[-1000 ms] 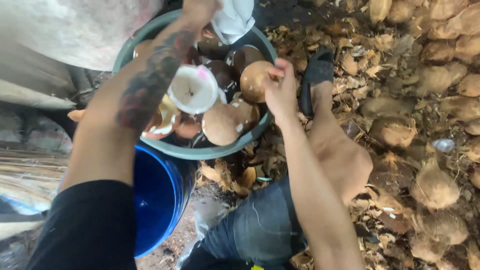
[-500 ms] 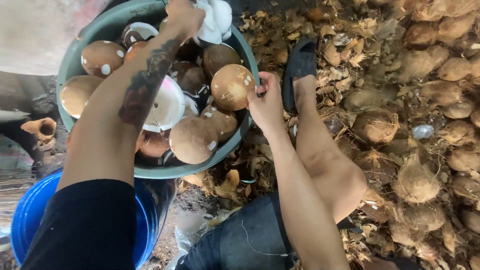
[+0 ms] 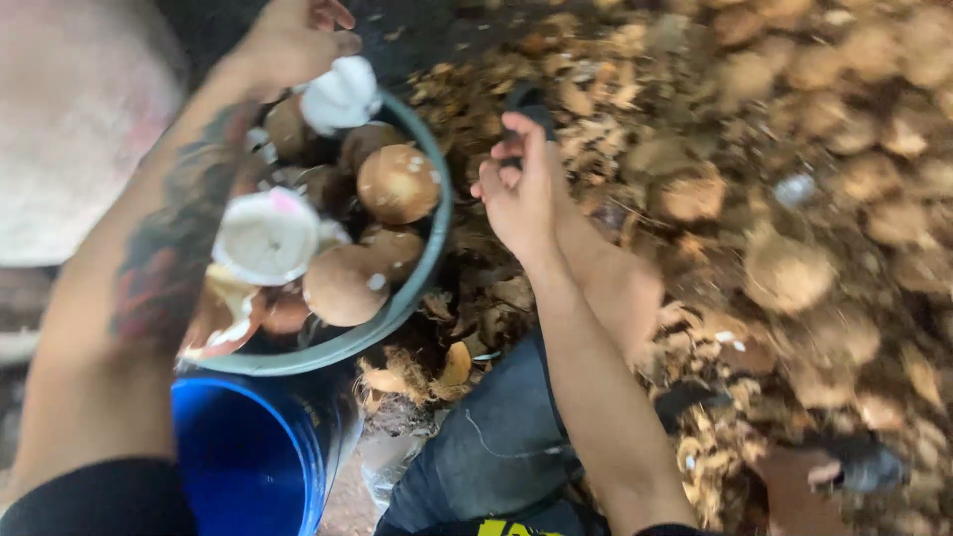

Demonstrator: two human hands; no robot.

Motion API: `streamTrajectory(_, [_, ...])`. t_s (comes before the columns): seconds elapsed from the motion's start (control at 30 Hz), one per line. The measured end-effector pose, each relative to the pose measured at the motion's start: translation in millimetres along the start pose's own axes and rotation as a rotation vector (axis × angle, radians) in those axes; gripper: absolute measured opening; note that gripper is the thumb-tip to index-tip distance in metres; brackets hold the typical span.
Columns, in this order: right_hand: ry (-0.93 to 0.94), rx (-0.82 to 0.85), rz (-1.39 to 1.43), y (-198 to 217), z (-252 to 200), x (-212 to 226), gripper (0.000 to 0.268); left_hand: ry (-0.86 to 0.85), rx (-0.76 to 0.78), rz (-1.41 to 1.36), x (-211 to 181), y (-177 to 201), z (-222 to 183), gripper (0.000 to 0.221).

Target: Peeling the fibrous husk from coconuts and cleaning the inner shell using a knife.

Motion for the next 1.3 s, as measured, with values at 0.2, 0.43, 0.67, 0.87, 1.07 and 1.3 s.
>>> streamTrajectory(0.2, [0.387,-0.288,0.159,175,-49,110,0.057,-0.214,0.415,-0.223,-219,-22,-63,0.026])
streamTrajectory(0.43, [0.04,-0.64,-0.031,394,-170,31,0.028,-0.462,0.759,-0.364,-352,-180,-111,0.03])
streamTrajectory(0.67, [-1.159,-0.268,-0.372,366,-343,-195,0.024,-0.262,0.993,-0.043,-382,-376,-160,0.031])
streamTrajectory(0.87, [-1.235,-0.235,-0.756,352,-388,-251,0.055,-0.512,0.744,0.107,-432,-499,-160,0.057])
streamTrajectory(1.07, [-1.149,-0.243,-0.637,359,-403,-284,0.053,-0.308,0.531,0.29,-454,-600,-159,0.129])
streamTrajectory(1.3, [-1.433,-0.529,-0.203,374,-406,-222,0.042,-0.505,0.519,0.561,-455,-626,-154,0.125])
Point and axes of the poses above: each hand's wrist, its own z-axis towards the middle knuckle, its own y-axis out of the back of the hand, x = y × z, the point moved 7 cm from there along z, towards the middle knuckle, and after that the axes turned 4 degrees about -x, right-handed, at the moved point
